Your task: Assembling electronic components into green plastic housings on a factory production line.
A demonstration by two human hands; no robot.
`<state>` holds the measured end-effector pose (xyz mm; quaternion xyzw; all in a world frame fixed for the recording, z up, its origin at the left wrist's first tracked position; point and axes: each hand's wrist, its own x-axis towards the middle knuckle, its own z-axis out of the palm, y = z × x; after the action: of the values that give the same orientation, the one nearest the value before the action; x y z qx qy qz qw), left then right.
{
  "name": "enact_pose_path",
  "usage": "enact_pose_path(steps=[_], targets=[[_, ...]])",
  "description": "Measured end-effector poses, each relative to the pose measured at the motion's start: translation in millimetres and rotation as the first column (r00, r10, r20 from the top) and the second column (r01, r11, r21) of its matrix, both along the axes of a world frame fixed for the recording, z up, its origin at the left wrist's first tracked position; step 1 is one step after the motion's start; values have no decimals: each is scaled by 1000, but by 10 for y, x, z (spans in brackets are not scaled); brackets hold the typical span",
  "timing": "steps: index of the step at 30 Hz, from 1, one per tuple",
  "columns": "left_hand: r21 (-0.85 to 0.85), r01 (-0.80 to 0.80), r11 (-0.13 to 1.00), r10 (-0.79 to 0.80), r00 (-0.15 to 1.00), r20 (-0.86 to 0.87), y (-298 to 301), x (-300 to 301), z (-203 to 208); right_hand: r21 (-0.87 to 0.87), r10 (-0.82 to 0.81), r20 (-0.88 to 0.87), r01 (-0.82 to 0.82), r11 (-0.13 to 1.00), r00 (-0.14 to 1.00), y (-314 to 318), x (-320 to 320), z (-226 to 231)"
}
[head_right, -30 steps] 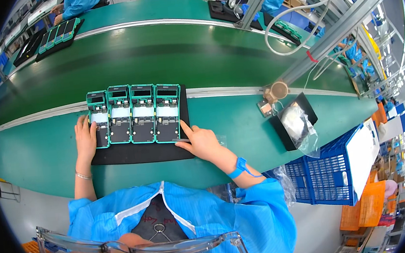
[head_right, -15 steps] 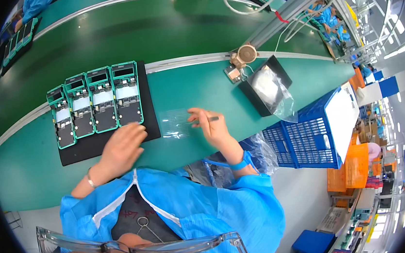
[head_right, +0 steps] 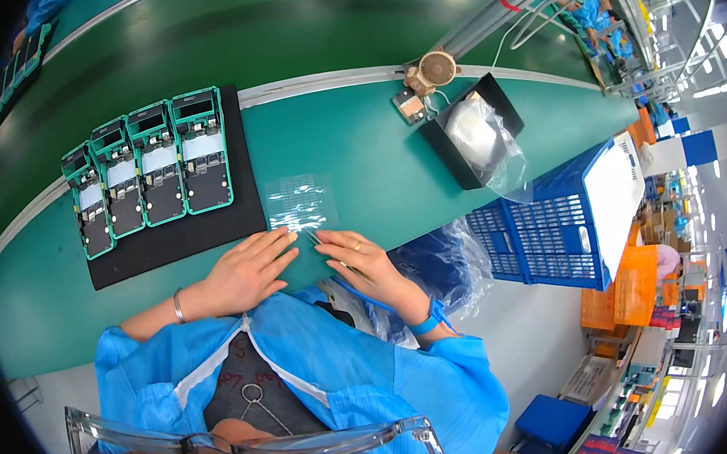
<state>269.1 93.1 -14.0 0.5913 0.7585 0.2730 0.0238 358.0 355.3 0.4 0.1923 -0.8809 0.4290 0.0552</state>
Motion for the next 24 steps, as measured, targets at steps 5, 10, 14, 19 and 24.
enact_pose_path(steps=[5, 10, 14, 19, 24], targets=[[10, -13, 1000, 13, 1000, -10, 22, 12, 3, 17, 44, -59, -43, 999, 997, 14, -29, -58], [16, -16, 1000, 16, 1000, -4, 23, 11, 16, 53, 58, -94, -54, 997, 994, 18, -65, -63], [15, -2, 1000, 2, 1000, 4, 17, -10, 2, 117, 79, -128, -64, 991, 989, 15, -82, -58], [16, 1, 1000, -1, 1000, 13, 9, -24, -17, 171, 114, -151, -87, 981, 982, 15, -112, -36], [-1, 6, 1000, -6, 1000, 20, -4, -44, 0, 276, 172, -235, -104, 956, 957, 4, -164, -35]])
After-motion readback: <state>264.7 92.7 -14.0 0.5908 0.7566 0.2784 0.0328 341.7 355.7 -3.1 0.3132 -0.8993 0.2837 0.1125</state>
